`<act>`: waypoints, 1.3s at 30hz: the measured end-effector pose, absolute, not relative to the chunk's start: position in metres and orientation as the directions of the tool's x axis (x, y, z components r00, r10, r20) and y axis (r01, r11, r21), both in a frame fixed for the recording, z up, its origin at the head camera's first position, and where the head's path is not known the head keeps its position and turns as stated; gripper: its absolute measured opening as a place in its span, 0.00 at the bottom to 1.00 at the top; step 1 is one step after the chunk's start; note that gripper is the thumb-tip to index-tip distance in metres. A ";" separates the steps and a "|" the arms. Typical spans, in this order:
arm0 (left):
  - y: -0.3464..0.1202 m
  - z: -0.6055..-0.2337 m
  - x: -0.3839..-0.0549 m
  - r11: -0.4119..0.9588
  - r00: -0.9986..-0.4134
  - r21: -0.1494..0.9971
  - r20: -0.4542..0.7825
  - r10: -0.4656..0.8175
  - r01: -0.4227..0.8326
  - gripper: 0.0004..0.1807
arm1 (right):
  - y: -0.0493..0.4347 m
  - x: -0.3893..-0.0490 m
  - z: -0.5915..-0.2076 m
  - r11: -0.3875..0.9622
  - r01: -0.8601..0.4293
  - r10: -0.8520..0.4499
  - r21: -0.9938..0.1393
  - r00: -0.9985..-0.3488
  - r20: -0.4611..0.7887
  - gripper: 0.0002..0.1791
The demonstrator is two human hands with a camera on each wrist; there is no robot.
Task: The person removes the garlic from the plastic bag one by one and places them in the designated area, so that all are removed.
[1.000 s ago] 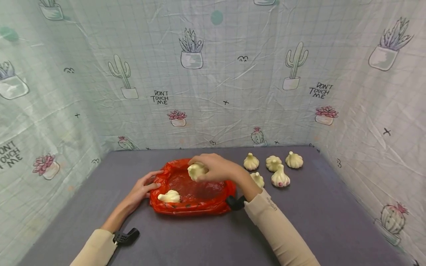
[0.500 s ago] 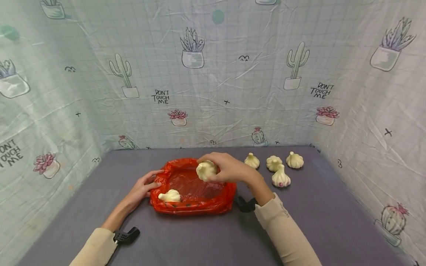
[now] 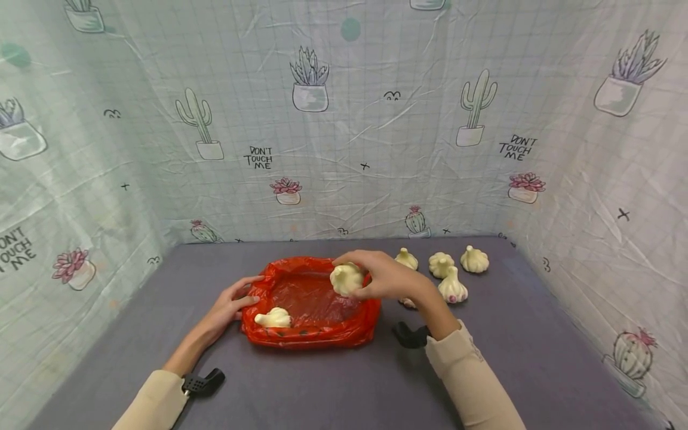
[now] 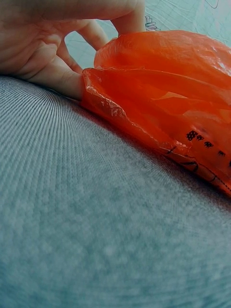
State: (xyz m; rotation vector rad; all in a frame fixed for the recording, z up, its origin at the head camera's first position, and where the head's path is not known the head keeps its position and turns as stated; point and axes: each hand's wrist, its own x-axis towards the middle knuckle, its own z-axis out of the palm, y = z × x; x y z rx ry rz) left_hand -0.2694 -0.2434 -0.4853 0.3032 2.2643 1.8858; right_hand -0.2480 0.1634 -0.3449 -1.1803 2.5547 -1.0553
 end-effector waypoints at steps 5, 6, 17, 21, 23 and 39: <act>-0.243 -0.485 -0.270 0.177 -0.962 0.983 -0.008 0.273 0.042 0.31 | 0.170 -0.248 -0.347 0.433 -0.603 -0.709 -0.670 -0.687 0.160 0.33; -0.243 -0.485 -0.270 0.178 -0.962 0.983 -0.009 0.273 0.041 0.31 | 0.172 -0.248 -0.348 0.432 -0.602 -0.709 -0.671 -0.687 0.160 0.33; -0.241 -0.484 -0.270 0.183 -0.964 0.982 -0.012 0.266 0.038 0.31 | 0.184 -0.251 -0.349 0.468 -0.572 -0.687 -0.674 -0.715 0.130 0.31; -0.240 -0.484 -0.270 0.184 -0.962 0.982 -0.010 0.273 0.042 0.31 | 0.190 -0.253 -0.351 0.486 -0.568 -0.676 -0.664 -0.726 0.126 0.31; -0.240 -0.484 -0.270 0.182 -0.962 0.983 -0.012 0.272 0.039 0.31 | 0.193 -0.253 -0.351 0.490 -0.573 -0.676 -0.658 -0.726 0.129 0.31; -0.242 -0.485 -0.269 0.206 -0.968 0.978 -0.016 0.251 0.037 0.31 | 0.220 -0.256 -0.342 0.556 -0.529 -0.589 -0.641 -0.795 0.146 0.31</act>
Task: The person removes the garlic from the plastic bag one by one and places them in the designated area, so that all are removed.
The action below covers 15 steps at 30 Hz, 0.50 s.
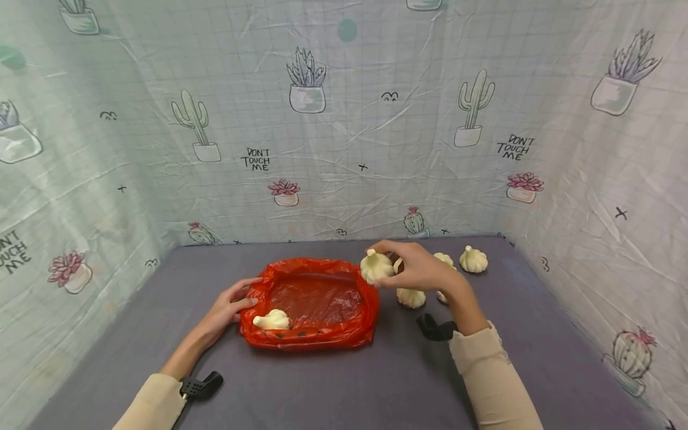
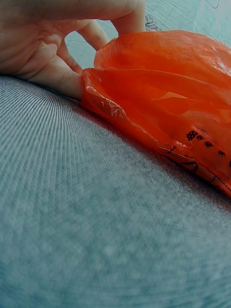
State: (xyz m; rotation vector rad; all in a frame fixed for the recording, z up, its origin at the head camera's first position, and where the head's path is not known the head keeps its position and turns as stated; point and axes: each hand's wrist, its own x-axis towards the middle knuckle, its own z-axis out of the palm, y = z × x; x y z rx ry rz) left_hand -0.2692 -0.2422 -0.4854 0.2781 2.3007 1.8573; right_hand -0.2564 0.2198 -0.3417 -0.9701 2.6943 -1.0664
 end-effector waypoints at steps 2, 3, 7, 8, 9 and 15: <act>-0.242 -0.485 -0.269 0.205 -0.966 0.978 -0.012 0.259 0.043 0.31 | 0.223 -0.257 -0.342 0.554 -0.533 -0.585 -0.640 -0.796 0.156 0.30; -0.242 -0.485 -0.268 0.205 -0.965 0.978 -0.011 0.261 0.044 0.31 | 0.225 -0.257 -0.342 0.551 -0.538 -0.584 -0.637 -0.795 0.166 0.30; -0.242 -0.485 -0.267 0.206 -0.965 0.977 -0.010 0.264 0.046 0.31 | 0.232 -0.256 -0.341 0.558 -0.542 -0.574 -0.628 -0.799 0.179 0.30; -0.242 -0.485 -0.267 0.206 -0.965 0.978 -0.011 0.262 0.045 0.31 | 0.233 -0.256 -0.341 0.568 -0.536 -0.567 -0.624 -0.805 0.176 0.31; -0.242 -0.484 -0.267 0.204 -0.965 0.978 -0.011 0.262 0.044 0.31 | 0.234 -0.255 -0.340 0.577 -0.532 -0.560 -0.620 -0.810 0.173 0.32; -0.242 -0.484 -0.266 0.190 -0.964 0.981 -0.010 0.267 0.042 0.31 | 0.240 -0.252 -0.335 0.598 -0.499 -0.526 -0.627 -0.835 0.162 0.35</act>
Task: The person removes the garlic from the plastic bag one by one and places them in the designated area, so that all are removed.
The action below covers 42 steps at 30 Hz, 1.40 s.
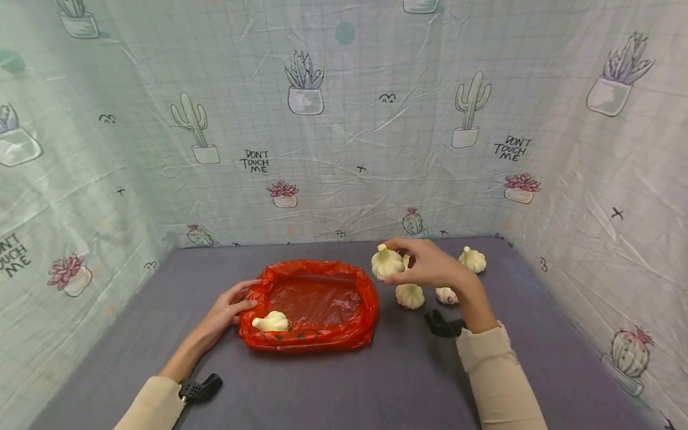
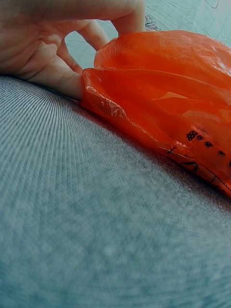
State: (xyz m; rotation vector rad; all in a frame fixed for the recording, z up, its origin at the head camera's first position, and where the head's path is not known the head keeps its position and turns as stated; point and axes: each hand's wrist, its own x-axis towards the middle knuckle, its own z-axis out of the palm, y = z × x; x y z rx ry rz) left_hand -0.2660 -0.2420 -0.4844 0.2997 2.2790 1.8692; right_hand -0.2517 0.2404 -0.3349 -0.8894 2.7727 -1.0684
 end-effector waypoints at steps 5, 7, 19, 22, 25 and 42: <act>-0.243 -0.486 -0.266 0.185 -0.965 0.982 -0.005 0.264 0.045 0.31 | 0.246 -0.251 -0.334 0.595 -0.476 -0.507 -0.648 -0.848 0.157 0.35; -0.243 -0.486 -0.266 0.183 -0.965 0.982 -0.003 0.263 0.047 0.31 | 0.248 -0.251 -0.334 0.598 -0.460 -0.494 -0.656 -0.857 0.151 0.36; -0.242 -0.487 -0.267 0.182 -0.963 0.982 -0.002 0.271 0.049 0.31 | 0.262 -0.251 -0.331 0.579 -0.479 -0.487 -0.660 -0.852 0.192 0.31; -0.243 -0.487 -0.268 0.182 -0.963 0.982 -0.002 0.270 0.049 0.31 | 0.264 -0.250 -0.331 0.575 -0.475 -0.484 -0.666 -0.854 0.191 0.30; -0.243 -0.487 -0.268 0.184 -0.964 0.982 0.001 0.267 0.052 0.31 | 0.267 -0.249 -0.329 0.573 -0.474 -0.484 -0.669 -0.854 0.191 0.29; -0.243 -0.486 -0.269 0.173 -0.958 0.983 0.003 0.285 0.054 0.31 | 0.282 -0.254 -0.332 0.554 -0.467 -0.512 -0.690 -0.844 0.160 0.34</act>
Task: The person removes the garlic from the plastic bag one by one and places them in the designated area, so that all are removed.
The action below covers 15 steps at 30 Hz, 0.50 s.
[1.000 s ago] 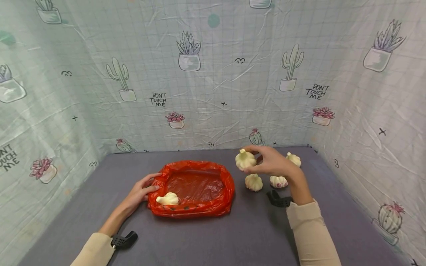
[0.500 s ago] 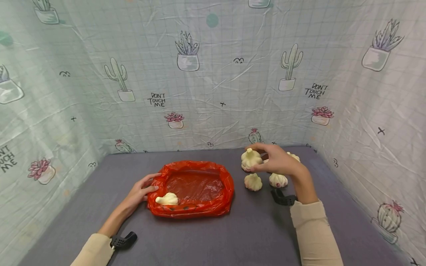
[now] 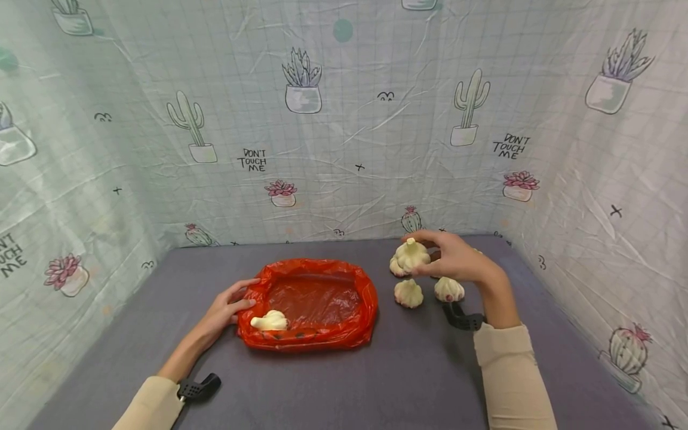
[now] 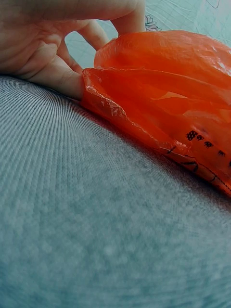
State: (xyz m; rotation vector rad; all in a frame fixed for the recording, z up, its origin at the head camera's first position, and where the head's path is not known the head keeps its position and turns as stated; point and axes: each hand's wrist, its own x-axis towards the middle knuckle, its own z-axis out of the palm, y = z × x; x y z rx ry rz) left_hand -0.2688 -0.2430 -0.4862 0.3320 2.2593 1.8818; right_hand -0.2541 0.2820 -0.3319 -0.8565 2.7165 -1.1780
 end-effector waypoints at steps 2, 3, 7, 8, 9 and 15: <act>-0.243 -0.486 -0.269 0.175 -0.959 0.983 0.001 0.284 0.052 0.31 | 0.283 -0.254 -0.332 0.552 -0.464 -0.511 -0.693 -0.845 0.159 0.34; -0.243 -0.486 -0.268 0.177 -0.959 0.983 -0.001 0.284 0.052 0.31 | 0.284 -0.253 -0.332 0.552 -0.462 -0.508 -0.694 -0.846 0.160 0.34; -0.242 -0.485 -0.268 0.181 -0.960 0.982 -0.001 0.281 0.052 0.31 | 0.286 -0.252 -0.331 0.559 -0.438 -0.488 -0.704 -0.860 0.149 0.34; -0.242 -0.485 -0.268 0.182 -0.960 0.982 0.000 0.280 0.053 0.31 | 0.286 -0.252 -0.331 0.562 -0.433 -0.482 -0.705 -0.864 0.145 0.33; -0.243 -0.485 -0.268 0.183 -0.960 0.982 0.001 0.280 0.054 0.31 | 0.287 -0.252 -0.331 0.564 -0.430 -0.480 -0.705 -0.865 0.143 0.33; -0.243 -0.486 -0.268 0.185 -0.960 0.981 -0.002 0.279 0.052 0.31 | 0.290 -0.254 -0.333 0.568 -0.417 -0.473 -0.709 -0.871 0.133 0.31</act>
